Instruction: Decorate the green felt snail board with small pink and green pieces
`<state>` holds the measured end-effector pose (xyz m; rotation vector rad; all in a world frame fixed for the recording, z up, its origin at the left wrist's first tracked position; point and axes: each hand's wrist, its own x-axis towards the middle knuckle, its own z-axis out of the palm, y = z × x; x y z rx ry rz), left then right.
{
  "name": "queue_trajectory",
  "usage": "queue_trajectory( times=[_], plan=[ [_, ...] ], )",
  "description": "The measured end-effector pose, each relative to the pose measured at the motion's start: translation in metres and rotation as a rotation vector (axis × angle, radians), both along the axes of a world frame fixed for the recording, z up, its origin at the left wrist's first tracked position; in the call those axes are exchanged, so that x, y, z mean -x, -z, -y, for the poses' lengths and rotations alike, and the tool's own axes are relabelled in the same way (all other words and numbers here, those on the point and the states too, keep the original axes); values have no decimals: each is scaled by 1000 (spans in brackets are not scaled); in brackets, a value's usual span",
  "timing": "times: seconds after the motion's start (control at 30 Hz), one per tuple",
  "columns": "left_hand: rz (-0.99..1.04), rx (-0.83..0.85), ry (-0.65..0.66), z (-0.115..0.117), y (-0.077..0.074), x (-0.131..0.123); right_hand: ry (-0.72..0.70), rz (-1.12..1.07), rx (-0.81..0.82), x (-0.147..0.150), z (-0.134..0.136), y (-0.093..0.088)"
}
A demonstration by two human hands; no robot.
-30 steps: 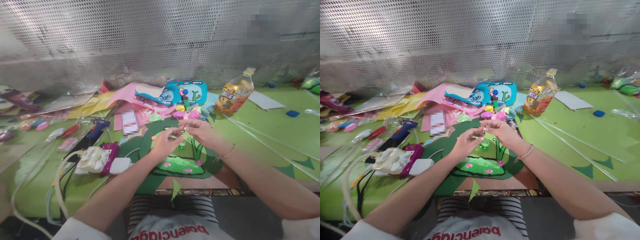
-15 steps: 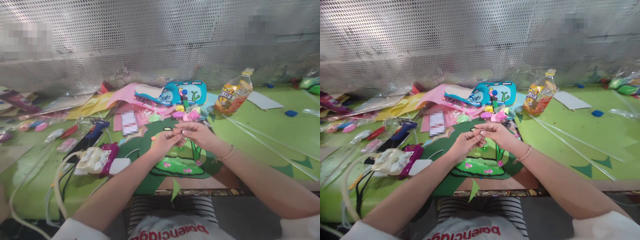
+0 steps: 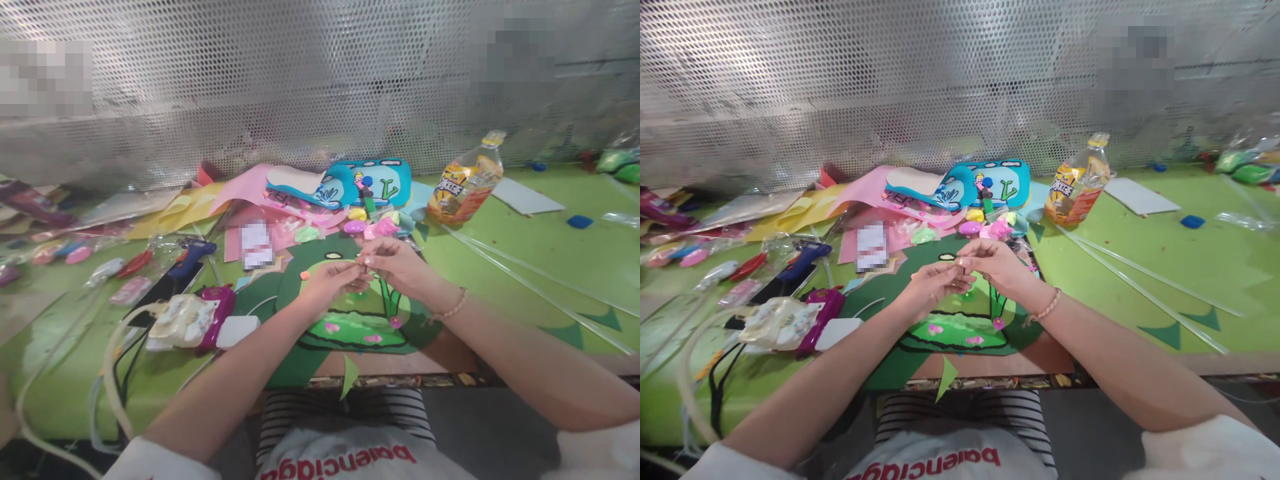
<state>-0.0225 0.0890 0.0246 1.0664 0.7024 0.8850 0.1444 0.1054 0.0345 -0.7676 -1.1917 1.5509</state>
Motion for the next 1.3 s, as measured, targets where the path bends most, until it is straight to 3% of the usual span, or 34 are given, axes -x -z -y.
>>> queue_trajectory(
  times=[0.1,0.27,0.37,0.43,0.6,0.7,1.1,1.3],
  plan=[
    [103,-8,-74,-1,-2,2,45,-50,-8,-3,-1,0],
    [237,-88,-457,-10,-2,10,66,-55,75,-9,-3,-3],
    [302,-122,-577,-15,-1,15,43,-36,95,-12,-5,-5],
    [279,-110,-542,-15,-1,15,40,-13,73,-12,-6,-4],
    [-59,-146,-172,-7,1,4,93,157,-125,-6,-2,-4],
    [-147,-191,-72,-4,2,0,103,268,-219,-1,1,-4],
    [-229,-245,-100,-5,0,2,94,322,-284,1,5,-2],
    [-230,-258,-92,-5,0,2,73,201,-222,-1,4,0]
  ],
)
